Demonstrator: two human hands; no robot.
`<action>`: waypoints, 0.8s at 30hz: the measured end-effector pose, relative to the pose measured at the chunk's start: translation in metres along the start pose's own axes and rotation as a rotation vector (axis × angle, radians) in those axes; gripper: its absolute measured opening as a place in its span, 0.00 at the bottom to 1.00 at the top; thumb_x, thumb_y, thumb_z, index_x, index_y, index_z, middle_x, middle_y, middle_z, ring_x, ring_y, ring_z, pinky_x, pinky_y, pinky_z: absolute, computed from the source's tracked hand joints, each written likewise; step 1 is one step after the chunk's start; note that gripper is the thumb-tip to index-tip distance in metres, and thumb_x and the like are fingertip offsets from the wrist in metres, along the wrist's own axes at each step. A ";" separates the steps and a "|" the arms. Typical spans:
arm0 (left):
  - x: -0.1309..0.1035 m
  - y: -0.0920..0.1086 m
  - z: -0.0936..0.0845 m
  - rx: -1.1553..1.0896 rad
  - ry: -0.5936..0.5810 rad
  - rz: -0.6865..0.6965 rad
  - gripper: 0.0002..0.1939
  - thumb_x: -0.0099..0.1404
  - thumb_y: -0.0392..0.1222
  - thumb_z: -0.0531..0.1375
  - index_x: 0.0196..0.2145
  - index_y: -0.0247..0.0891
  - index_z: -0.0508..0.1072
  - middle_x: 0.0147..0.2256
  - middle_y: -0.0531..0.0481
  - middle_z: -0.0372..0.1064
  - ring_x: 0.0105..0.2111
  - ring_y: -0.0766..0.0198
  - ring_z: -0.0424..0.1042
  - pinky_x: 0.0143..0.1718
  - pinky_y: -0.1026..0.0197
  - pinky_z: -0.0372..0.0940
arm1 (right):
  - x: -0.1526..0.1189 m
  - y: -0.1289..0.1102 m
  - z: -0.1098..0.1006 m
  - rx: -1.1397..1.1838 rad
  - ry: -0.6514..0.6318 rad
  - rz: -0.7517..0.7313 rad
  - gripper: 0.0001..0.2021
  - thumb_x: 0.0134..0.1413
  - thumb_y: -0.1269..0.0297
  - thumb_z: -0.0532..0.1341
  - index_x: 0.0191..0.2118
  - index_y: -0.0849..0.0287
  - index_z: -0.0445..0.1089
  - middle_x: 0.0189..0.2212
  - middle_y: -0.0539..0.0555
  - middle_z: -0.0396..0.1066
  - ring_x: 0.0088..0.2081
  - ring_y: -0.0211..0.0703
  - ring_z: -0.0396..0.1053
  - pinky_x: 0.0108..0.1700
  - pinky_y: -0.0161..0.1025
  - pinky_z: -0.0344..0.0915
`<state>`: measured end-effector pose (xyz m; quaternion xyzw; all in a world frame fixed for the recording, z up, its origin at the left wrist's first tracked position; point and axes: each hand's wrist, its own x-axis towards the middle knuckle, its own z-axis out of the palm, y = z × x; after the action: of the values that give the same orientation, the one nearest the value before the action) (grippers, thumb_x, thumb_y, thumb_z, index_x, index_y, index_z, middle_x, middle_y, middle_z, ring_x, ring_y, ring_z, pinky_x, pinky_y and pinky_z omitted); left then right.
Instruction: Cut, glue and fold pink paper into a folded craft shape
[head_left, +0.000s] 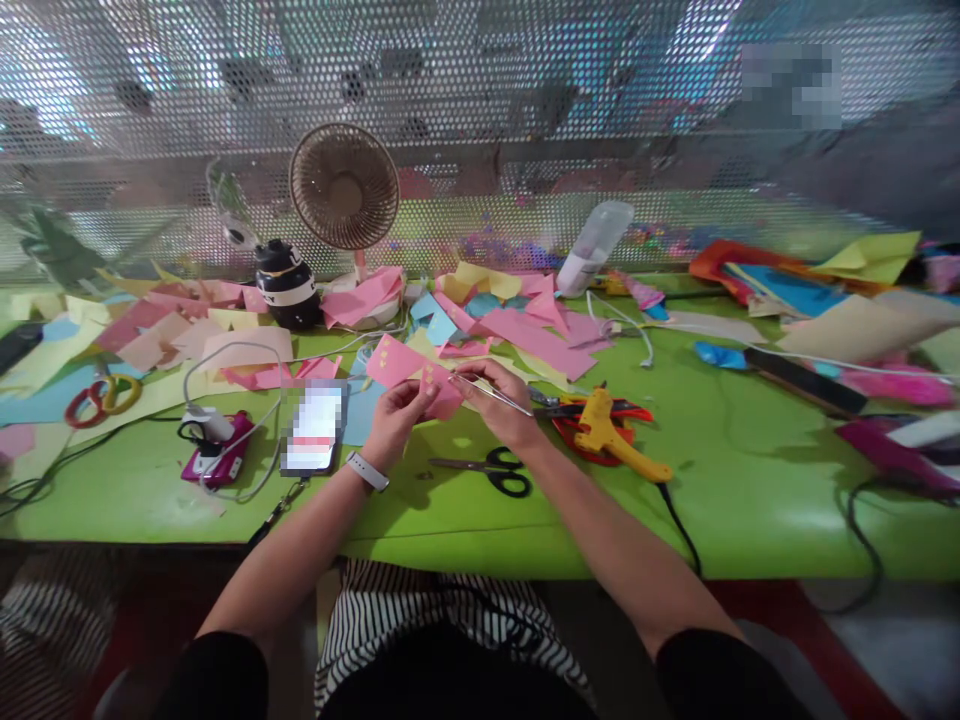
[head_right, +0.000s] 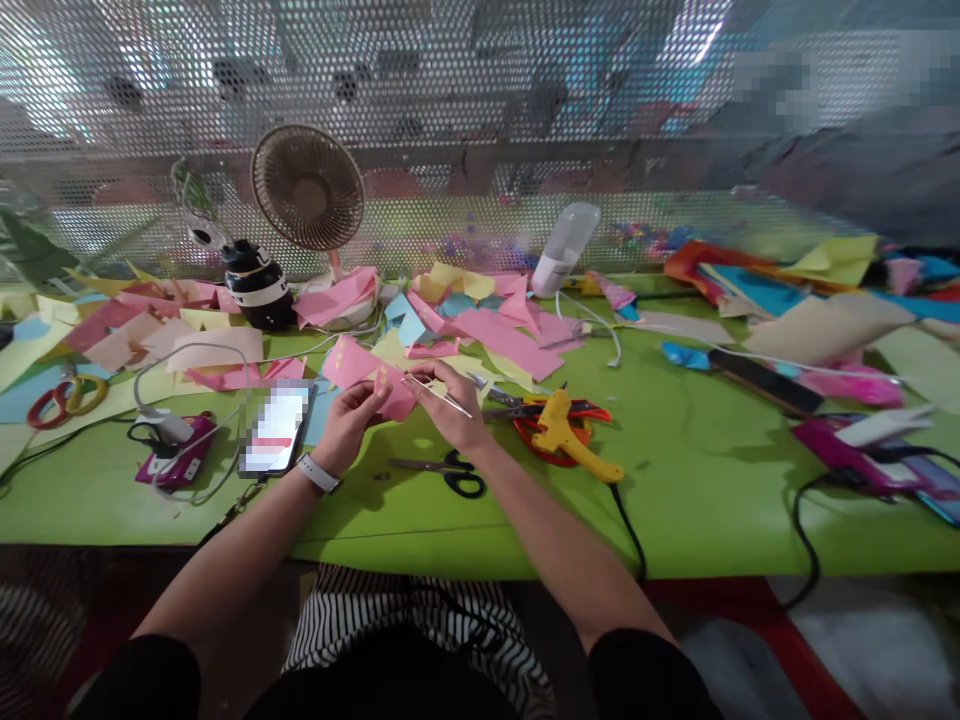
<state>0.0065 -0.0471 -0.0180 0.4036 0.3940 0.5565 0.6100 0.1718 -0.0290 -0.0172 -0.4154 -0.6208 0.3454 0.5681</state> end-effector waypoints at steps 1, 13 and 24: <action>0.001 -0.001 -0.001 0.010 0.005 0.009 0.19 0.48 0.53 0.73 0.30 0.35 0.78 0.29 0.51 0.75 0.26 0.68 0.71 0.30 0.65 0.69 | -0.001 0.001 0.001 0.003 0.000 -0.003 0.11 0.51 0.55 0.68 0.37 0.55 0.75 0.33 0.50 0.75 0.37 0.42 0.72 0.42 0.40 0.68; 0.005 -0.002 -0.005 -0.024 -0.140 0.053 0.35 0.47 0.51 0.74 0.51 0.39 0.73 0.43 0.43 0.78 0.41 0.56 0.76 0.42 0.56 0.71 | 0.007 -0.001 -0.003 0.158 0.072 0.049 0.12 0.47 0.55 0.70 0.35 0.55 0.74 0.34 0.50 0.75 0.36 0.41 0.72 0.41 0.39 0.69; 0.023 0.014 -0.017 -0.339 0.134 -0.074 0.10 0.57 0.43 0.69 0.35 0.41 0.74 0.32 0.56 0.77 0.34 0.67 0.77 0.45 0.62 0.71 | 0.032 -0.006 -0.042 0.091 0.029 0.038 0.16 0.41 0.50 0.72 0.33 0.55 0.74 0.31 0.50 0.75 0.34 0.42 0.72 0.38 0.40 0.70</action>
<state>-0.0131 -0.0222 -0.0122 0.2421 0.3490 0.6178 0.6618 0.2129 -0.0041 0.0069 -0.4059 -0.5882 0.3780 0.5886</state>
